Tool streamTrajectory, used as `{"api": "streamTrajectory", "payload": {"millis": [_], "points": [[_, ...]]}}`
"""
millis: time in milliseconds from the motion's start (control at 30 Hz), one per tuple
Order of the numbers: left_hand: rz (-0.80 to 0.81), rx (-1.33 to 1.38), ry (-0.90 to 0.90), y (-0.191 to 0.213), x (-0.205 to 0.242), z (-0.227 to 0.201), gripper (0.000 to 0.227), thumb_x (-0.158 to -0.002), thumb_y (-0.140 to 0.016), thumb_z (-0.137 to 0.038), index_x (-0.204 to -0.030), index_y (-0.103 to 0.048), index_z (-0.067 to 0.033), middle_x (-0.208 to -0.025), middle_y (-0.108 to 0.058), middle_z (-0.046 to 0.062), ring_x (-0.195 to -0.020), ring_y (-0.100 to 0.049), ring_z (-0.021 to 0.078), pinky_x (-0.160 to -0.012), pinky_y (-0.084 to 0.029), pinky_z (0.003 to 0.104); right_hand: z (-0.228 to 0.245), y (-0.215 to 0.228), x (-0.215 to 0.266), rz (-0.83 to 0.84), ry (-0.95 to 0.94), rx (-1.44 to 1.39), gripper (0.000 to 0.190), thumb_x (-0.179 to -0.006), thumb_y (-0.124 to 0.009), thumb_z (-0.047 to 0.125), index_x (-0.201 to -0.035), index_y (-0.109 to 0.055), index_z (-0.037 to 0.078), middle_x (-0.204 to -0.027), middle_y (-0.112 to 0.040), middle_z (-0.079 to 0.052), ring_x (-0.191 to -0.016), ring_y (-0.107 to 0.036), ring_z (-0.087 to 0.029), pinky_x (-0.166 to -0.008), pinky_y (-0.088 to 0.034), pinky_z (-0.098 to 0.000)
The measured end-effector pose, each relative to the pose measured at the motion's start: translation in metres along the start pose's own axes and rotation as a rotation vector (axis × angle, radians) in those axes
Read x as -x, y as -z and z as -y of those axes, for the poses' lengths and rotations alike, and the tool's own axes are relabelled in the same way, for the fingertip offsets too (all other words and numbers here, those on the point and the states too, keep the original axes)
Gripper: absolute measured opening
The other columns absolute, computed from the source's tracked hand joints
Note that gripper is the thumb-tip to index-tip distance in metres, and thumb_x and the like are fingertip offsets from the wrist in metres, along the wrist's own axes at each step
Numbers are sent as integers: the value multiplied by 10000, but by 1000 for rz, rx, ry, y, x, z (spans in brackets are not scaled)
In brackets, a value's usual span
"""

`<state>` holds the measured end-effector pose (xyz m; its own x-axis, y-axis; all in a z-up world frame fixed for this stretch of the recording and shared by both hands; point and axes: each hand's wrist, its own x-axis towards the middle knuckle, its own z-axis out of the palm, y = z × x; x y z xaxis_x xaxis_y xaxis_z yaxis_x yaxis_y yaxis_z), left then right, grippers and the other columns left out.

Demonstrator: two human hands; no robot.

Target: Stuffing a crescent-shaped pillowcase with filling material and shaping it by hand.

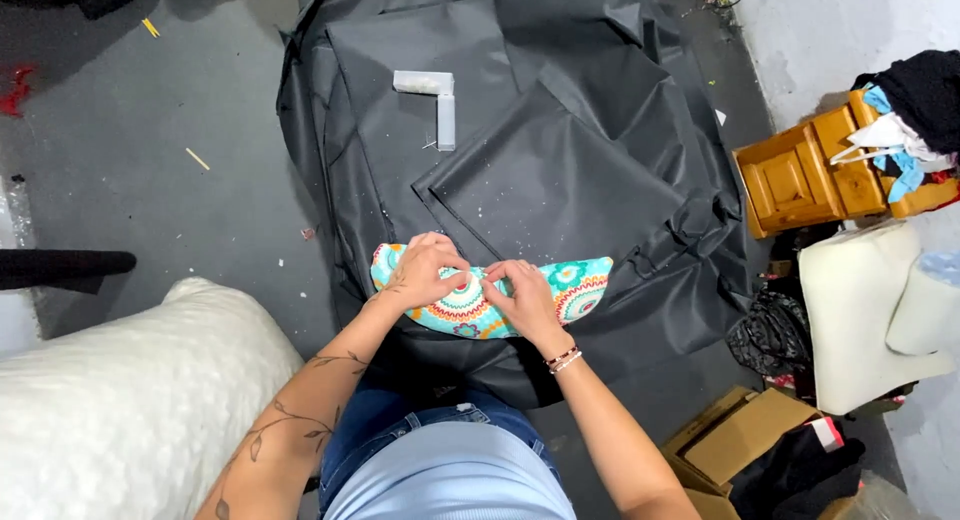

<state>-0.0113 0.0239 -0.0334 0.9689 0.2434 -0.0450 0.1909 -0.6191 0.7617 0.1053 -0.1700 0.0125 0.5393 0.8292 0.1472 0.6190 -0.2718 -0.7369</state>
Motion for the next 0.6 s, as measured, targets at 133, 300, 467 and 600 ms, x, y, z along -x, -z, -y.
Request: {"api": "streamTrajectory", "payload": {"millis": [133,300,467,600], "points": [[16,-1,16,1,-1,-2,142,-880,-720,-373,-958,-800,-286,-873,-723,-52,-1143,-597,154,-1149,-321,398,-3,-1,1,-2,-9,-26,139,-900,-753,263,-828,-683,166,-913,-754,3,-893,-694,-226,-778,-485,-338],[14,-24,10,-2,0,0,141,-878,-720,-368,-962,-802,-289,-864,-718,-51,-1142,-599,148,-1160,-310,395,-4,-2,-1,30,-32,-31,104,-846,-790,203,-805,-707,159,-912,-764,4,-903,-697,-223,-805,-486,-345],[15,-24,2,-1,1,-2,148,-885,-716,-372,-975,-802,-291,-864,-725,-44,-1145,-605,148,-1165,-305,401,5,7,-9,107,-121,-121,74,-804,-822,156,-834,-757,135,-935,-775,-32,-930,-699,-266,-831,-497,-364],[10,-40,-10,-2,3,-3,143,-883,-716,-365,-977,-803,-301,-860,-727,-39,-1142,-612,145,-1173,-297,404,9,11,-13,183,-237,-176,127,-757,-863,156,-865,-798,139,-956,-784,-61,-963,-707,-313,-876,-526,-394]]}}
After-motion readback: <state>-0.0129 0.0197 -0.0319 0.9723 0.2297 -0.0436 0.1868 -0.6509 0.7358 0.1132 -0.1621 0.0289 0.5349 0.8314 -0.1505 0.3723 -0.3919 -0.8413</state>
